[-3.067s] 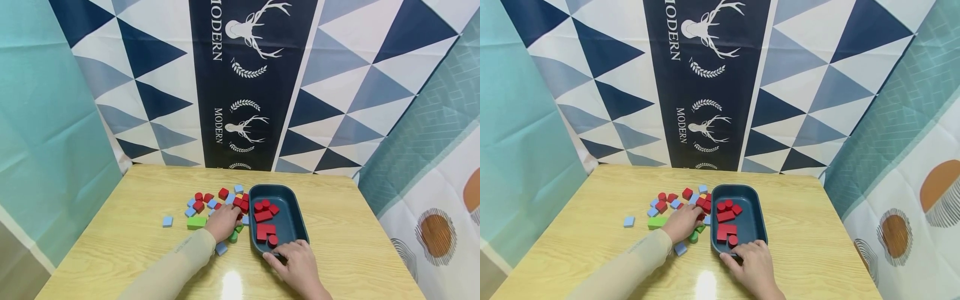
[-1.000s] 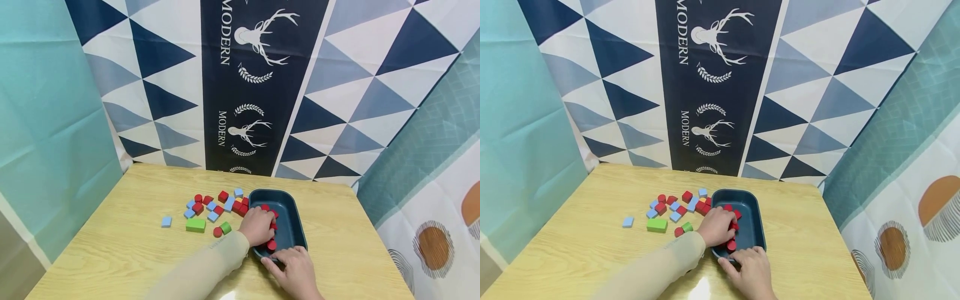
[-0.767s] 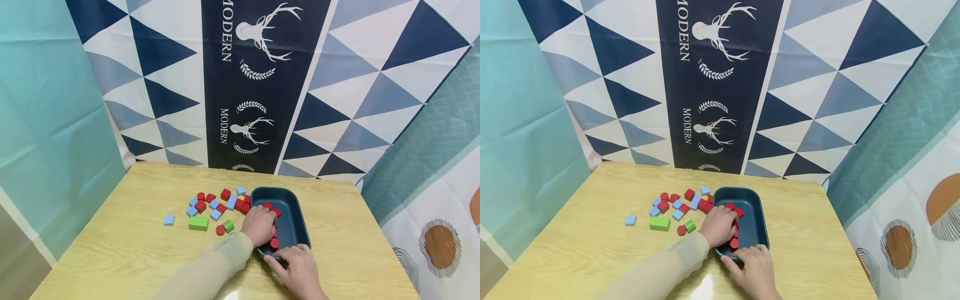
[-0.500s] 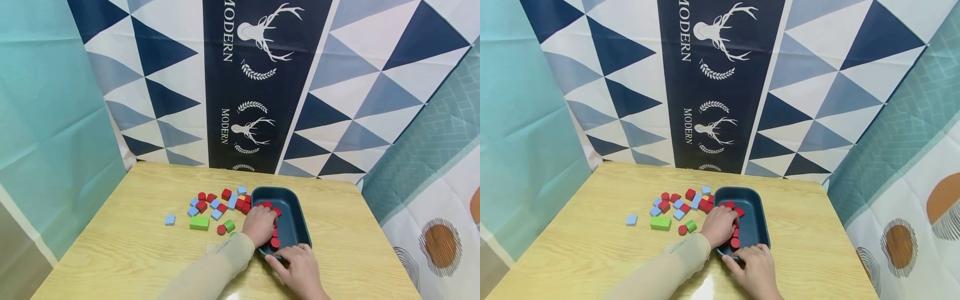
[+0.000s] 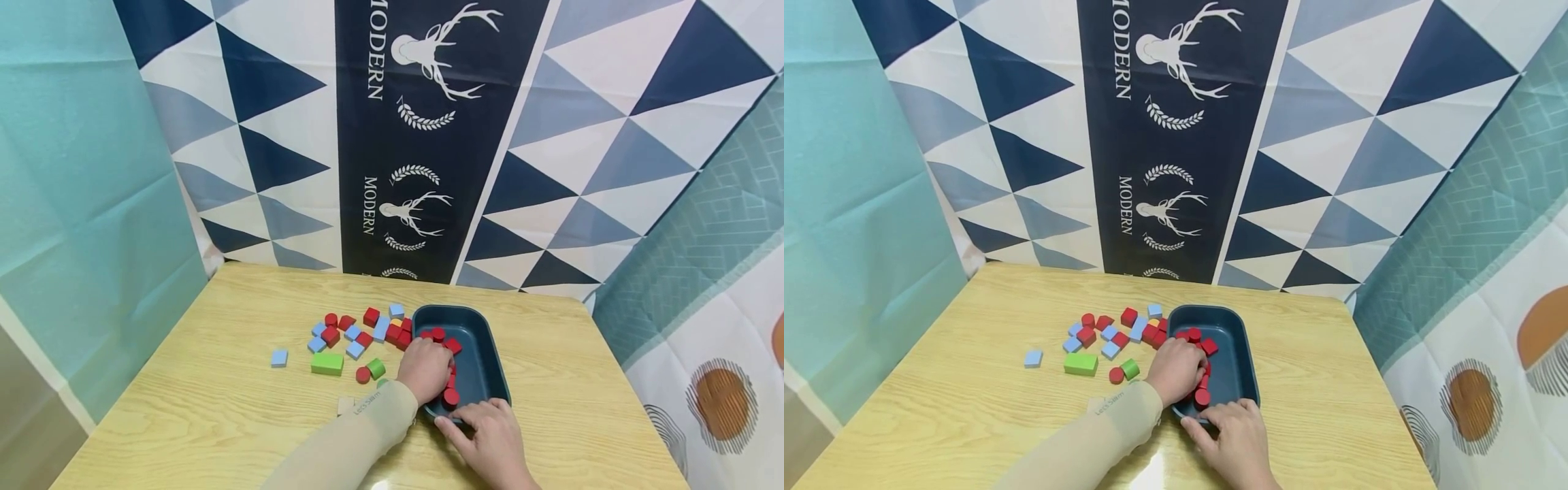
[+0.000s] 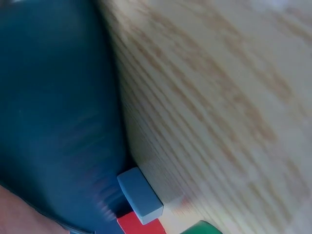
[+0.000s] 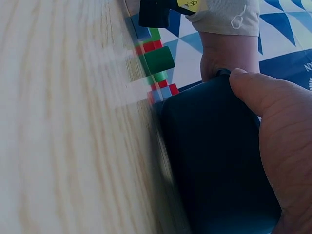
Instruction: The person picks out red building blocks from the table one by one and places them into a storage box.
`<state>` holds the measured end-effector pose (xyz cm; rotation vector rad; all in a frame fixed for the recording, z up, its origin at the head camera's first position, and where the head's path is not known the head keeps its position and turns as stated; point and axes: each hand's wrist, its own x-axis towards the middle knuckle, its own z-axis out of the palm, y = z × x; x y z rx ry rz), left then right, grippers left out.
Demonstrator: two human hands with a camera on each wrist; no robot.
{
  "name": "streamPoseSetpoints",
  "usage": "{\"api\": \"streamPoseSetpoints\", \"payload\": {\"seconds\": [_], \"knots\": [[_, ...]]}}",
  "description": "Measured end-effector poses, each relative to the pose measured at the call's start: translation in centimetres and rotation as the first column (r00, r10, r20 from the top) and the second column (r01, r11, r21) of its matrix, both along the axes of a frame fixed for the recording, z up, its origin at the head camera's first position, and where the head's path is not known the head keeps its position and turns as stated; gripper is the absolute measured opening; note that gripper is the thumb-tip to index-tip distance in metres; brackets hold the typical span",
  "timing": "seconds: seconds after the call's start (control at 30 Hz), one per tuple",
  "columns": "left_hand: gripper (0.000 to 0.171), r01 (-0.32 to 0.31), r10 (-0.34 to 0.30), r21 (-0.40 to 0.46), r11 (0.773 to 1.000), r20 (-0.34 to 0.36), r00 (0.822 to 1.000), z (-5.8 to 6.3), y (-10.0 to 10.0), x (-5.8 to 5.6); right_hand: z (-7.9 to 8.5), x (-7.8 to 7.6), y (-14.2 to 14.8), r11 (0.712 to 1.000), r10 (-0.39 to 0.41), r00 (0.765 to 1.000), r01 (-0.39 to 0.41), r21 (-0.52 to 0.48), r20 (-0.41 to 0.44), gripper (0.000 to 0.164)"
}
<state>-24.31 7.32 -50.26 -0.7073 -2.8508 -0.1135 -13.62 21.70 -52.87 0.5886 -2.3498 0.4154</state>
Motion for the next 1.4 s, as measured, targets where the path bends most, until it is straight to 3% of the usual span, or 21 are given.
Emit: {"api": "streamPoseSetpoints", "payload": {"seconds": [0.43, 0.63, 0.77, 0.87, 1.0, 1.1, 1.23, 1.4], "knots": [[0.008, 0.001, 0.001, 0.193, 0.981, -0.009, 1.0, -0.1, -0.3, 0.2, 0.0, 0.0, 0.1, 1.0, 0.002, 1.0, -0.002, 0.001, -0.017, 0.024], [0.018, 0.007, 0.01, 0.263, 0.965, -0.066, 0.998, -0.2, -1.1, 0.3, -0.2, 0.0, -0.1, 1.0, 0.017, 0.999, -0.018, -0.011, -0.028, 0.024], [0.029, -0.021, 0.038, 0.298, 0.954, -0.051, 0.998, 0.3, -2.3, -0.1, -0.3, 0.1, -0.2, 1.0, 0.011, 1.0, -0.011, -0.008, -0.017, 0.024], [0.039, -0.073, 0.079, 0.328, 0.942, -0.006, 0.997, 0.6, -3.6, -0.7, -0.2, 0.2, -0.2, 1.0, -0.009, 1.0, 0.009, -0.001, 0.005, 0.023], [0.052, -0.15, 0.11, 0.389, 0.909, 0.122, 0.986, 0.7, -5.5, -1.6, 0.0, 0.3, -0.1, 0.999, -0.039, 0.998, 0.038, 0.014, 0.042, 0.024], [0.057, -0.184, 0.097, 0.416, 0.891, 0.222, 0.97, 0.8, -6.7, -2.0, 0.2, 0.3, -0.1, 0.998, -0.053, 0.997, 0.052, 0.019, 0.064, 0.025], [0.061, -0.211, 0.081, 0.428, 0.879, 0.302, 0.95, 0.9, -7.3, -2.5, 0.3, 0.4, -0.1, 0.999, -0.051, 0.997, 0.05, 0.014, 0.062, 0.024], [0.062, -0.24, 0.033, 0.48, 0.844, 0.401, 0.916, 1.3, -7.4, -2.9, 0.4, 0.3, -0.2, 0.999, -0.034, 0.999, 0.033, 0.013, 0.042, 0.024]]}}
